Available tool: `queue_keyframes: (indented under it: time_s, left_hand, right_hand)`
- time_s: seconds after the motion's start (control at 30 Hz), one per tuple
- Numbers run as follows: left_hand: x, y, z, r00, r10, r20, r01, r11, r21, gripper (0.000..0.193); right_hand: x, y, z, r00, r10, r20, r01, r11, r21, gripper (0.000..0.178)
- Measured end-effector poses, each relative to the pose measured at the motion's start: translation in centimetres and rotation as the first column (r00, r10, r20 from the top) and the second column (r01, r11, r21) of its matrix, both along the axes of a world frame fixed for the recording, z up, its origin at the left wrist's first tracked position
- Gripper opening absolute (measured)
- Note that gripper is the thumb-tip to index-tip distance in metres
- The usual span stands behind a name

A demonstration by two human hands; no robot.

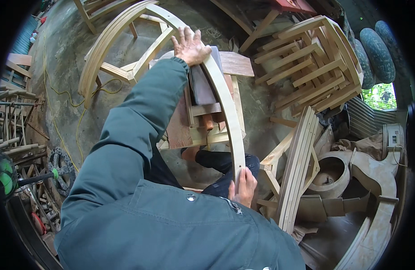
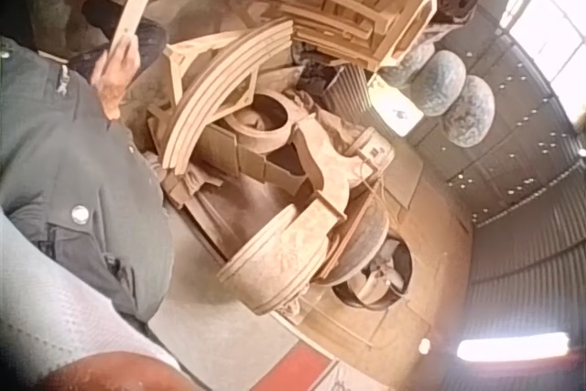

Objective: Sanding curved wooden chair components using a belt sander.

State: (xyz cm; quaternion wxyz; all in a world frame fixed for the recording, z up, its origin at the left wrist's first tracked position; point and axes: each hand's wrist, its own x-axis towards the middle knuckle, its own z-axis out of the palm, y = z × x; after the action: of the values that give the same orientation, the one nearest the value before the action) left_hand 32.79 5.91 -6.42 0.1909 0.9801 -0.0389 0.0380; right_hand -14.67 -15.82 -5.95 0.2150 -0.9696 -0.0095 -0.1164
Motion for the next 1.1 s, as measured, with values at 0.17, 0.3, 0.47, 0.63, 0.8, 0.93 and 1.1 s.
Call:
queue_keyframes:
  time_s: [0.17,0.3,0.47,0.63,0.8,0.93,1.1]
  left_hand:
    - [4.5,2.6,0.3,0.997,0.074,-0.02,-0.074,0.997,0.0,0.094]
    - [7.5,4.3,0.0,0.987,0.158,0.026,-0.158,0.987,0.007,0.094]
    - [10.5,7.4,-1.2,0.956,0.282,0.079,-0.269,0.952,-0.148,0.1]
    - [13.9,11.7,-4.1,0.817,0.553,0.162,-0.355,0.704,-0.615,0.117]
    - [18.4,16.9,-6.3,0.838,0.508,-0.201,-0.362,0.24,-0.901,0.038]
    - [20.3,20.2,-6.4,0.808,0.54,-0.236,-0.296,0.026,-0.955,0.042]
    - [21.7,22.4,-6.8,0.854,0.47,-0.222,-0.067,-0.323,-0.944,0.036]
  right_hand:
    - [5.7,-0.6,-0.3,0.992,0.103,0.077,-0.1,0.994,-0.047,0.065]
    - [10.3,-0.6,0.2,0.988,0.145,0.061,-0.141,0.988,-0.071,0.059]
    - [15.5,0.2,0.4,0.976,0.205,0.079,-0.204,0.979,-0.018,0.057]
    - [21.1,1.1,0.4,0.963,0.252,0.096,-0.255,0.967,0.014,0.054]
    - [26.2,2.3,0.6,0.934,0.334,0.129,-0.331,0.942,-0.05,0.051]
    - [29.9,3.9,0.7,0.916,0.373,0.144,-0.365,0.927,-0.083,0.049]
    - [33.4,5.9,0.7,0.895,0.416,0.161,-0.41,0.909,-0.067,0.048]
